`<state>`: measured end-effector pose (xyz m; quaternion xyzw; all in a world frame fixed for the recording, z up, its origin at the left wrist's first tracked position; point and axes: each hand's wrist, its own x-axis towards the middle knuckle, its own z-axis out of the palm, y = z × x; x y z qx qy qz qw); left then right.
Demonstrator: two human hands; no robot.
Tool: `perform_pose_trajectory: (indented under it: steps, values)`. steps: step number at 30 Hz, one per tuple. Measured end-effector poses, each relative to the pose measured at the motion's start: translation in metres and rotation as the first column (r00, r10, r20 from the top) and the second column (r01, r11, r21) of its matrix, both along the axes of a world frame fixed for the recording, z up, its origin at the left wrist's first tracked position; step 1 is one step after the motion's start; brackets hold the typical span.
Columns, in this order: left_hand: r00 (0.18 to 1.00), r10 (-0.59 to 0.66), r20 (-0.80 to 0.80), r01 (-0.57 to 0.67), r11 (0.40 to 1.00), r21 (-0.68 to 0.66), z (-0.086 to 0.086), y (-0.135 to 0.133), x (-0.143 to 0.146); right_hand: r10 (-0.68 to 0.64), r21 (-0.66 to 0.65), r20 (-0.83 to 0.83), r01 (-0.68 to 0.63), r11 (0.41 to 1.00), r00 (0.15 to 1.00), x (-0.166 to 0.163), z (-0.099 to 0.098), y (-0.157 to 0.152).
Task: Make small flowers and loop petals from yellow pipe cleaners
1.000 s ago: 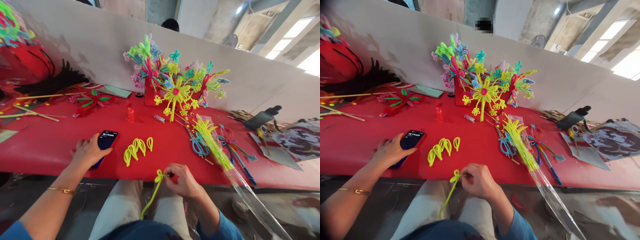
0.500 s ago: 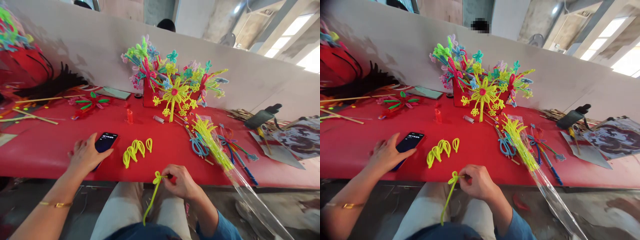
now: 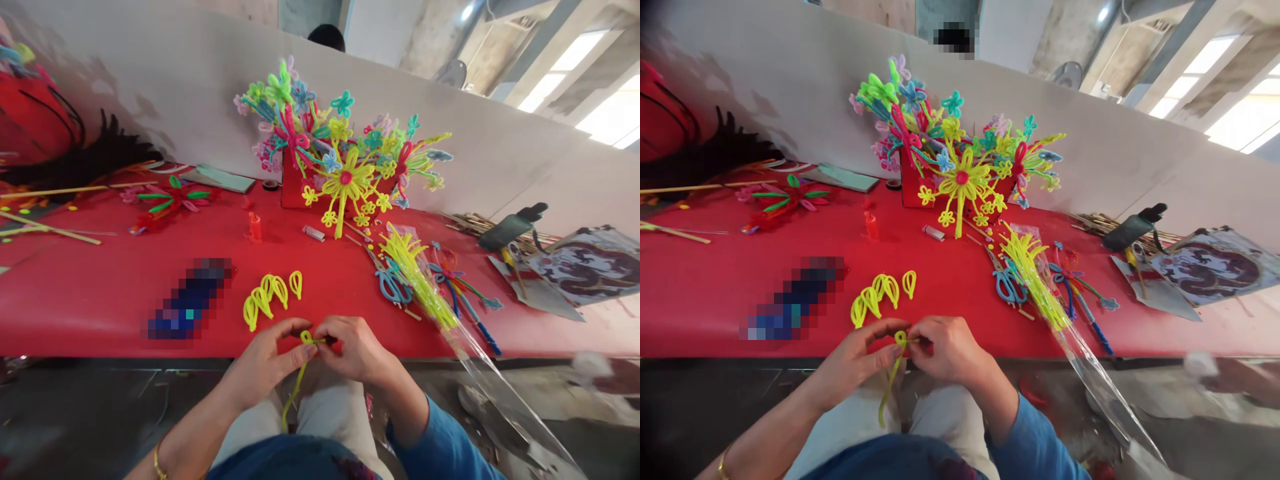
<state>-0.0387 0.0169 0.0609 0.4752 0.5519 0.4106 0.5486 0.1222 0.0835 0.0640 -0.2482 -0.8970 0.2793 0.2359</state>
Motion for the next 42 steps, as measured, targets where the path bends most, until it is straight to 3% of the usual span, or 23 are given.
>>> perform_pose_trajectory:
  steps: [11, 18, 23, 28, 32, 35, 38, 42]
  values:
    - [0.997, -0.019, 0.075, 0.028, 0.993, -0.119, 0.003, 0.004, -0.005, 0.016, 0.138, 0.076, -0.027, 0.99, 0.997, -0.006, 0.005, 0.002]
    - [0.955, 0.147, 0.259, -0.095, 0.975, -0.201, 0.001, 0.004, -0.003, 0.04, 0.059, 0.025, -0.041, 0.997, 0.999, -0.001, 0.009, 0.003]
    - [0.941, 0.243, 0.237, -0.213, 0.966, -0.145, -0.001, 0.003, -0.002, -0.127, -0.127, -0.098, 0.114, 0.985, 0.987, -0.001, 0.008, -0.001]
    - [0.961, 0.24, 0.136, -0.236, 0.971, -0.043, -0.001, 0.001, 0.003, -0.234, -0.338, -0.055, 0.202, 0.919, 0.971, -0.009, 0.011, -0.006]
    - [0.968, 0.239, 0.075, -0.24, 0.971, 0.008, 0.004, -0.001, 0.005, -0.271, -0.446, -0.084, 0.207, 0.871, 0.959, -0.012, 0.012, -0.008]
    - [0.956, 0.258, 0.136, -0.253, 0.966, -0.054, 0.008, -0.001, 0.008, -0.266, -0.489, -0.112, 0.18, 0.854, 0.957, -0.013, 0.011, -0.009]
    - [0.913, 0.298, 0.278, -0.27, 0.953, -0.135, 0.009, -0.002, 0.011, -0.217, -0.465, -0.119, 0.138, 0.874, 0.969, -0.012, 0.012, -0.009]
    - [0.801, 0.312, 0.51, -0.214, 0.946, -0.243, 0.005, -0.003, 0.013, -0.098, -0.275, -0.145, 0.055, 0.96, 0.985, -0.01, 0.013, -0.006]
